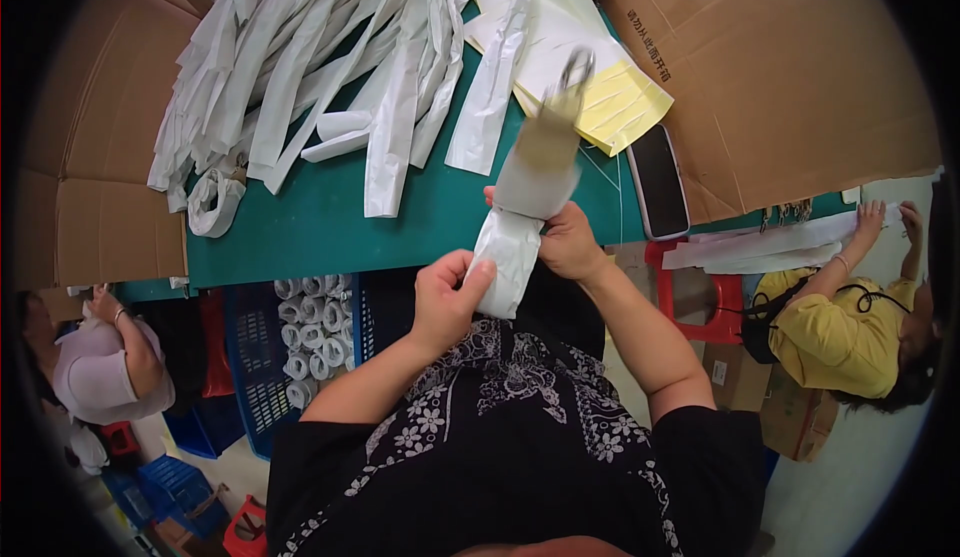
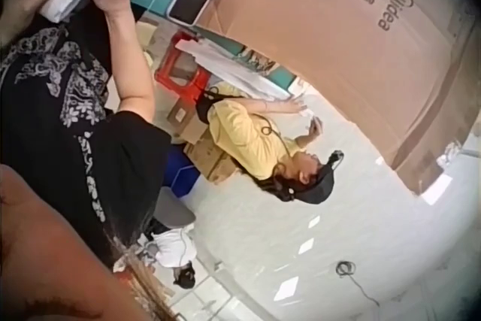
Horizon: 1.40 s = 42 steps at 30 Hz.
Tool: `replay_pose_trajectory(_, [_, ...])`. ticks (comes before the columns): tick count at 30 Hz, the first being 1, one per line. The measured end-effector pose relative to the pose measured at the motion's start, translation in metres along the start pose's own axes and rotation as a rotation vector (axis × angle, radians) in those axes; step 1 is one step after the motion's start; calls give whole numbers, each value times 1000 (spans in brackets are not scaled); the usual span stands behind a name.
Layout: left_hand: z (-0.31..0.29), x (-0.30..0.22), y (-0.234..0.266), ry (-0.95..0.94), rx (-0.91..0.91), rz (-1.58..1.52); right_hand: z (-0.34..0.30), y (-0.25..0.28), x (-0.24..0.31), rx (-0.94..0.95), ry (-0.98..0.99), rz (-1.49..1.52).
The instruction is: Folding and rolling white belt straps at a factory workbench.
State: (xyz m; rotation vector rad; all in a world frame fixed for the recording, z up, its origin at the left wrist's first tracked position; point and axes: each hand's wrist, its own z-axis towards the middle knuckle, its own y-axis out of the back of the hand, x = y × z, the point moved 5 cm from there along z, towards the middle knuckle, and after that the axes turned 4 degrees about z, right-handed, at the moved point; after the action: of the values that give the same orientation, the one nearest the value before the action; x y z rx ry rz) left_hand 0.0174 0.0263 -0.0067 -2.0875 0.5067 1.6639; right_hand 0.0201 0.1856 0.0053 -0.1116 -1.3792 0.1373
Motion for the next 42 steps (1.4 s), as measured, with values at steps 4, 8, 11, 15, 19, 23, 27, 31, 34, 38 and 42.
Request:
replay_pose_trajectory(4, [24, 2, 0, 152, 43, -172, 10, 17, 17, 193, 273, -478])
replay_pose_trajectory(8, [34, -9, -4, 185, 267, -42, 16, 20, 39, 267, 460, -738])
replay_pose_trajectory(11, [37, -26, -19, 52, 308, 144, 14, 22, 60, 162, 484, -853])
replay_pose_trajectory(15, [39, -45, -25, -145, 94, 170, -20, 47, 38, -374, 118, -309])
replay_pose_trajectory(19, [44, -48, -49, -91, 97, 183, -51, 23, 29, -418, 77, -295])
replay_pose_trajectory(23, [61, -50, -75, -320, 115, 300, -58, 35, 40, -528, 83, -463])
replay_pose_trajectory(27, [87, -73, -103, -512, 150, 617, -57, 59, 49, -618, 72, -411])
replay_pose_trajectory(31, [139, -88, -122, -700, 338, 639, -48, 100, 67, -755, 147, -566])
replay_pose_trajectory(34, [223, -89, -100, -644, 60, 846, -21, 130, 99, -746, 255, -925])
replay_pose_trajectory(38, [274, -71, -108, -373, 98, 1322, 32, 164, 89, -523, 199, -1449])
replay_pose_trajectory(42, [295, -54, -116, -365, 156, 1469, 58, 188, 42, -190, -21, -1859])
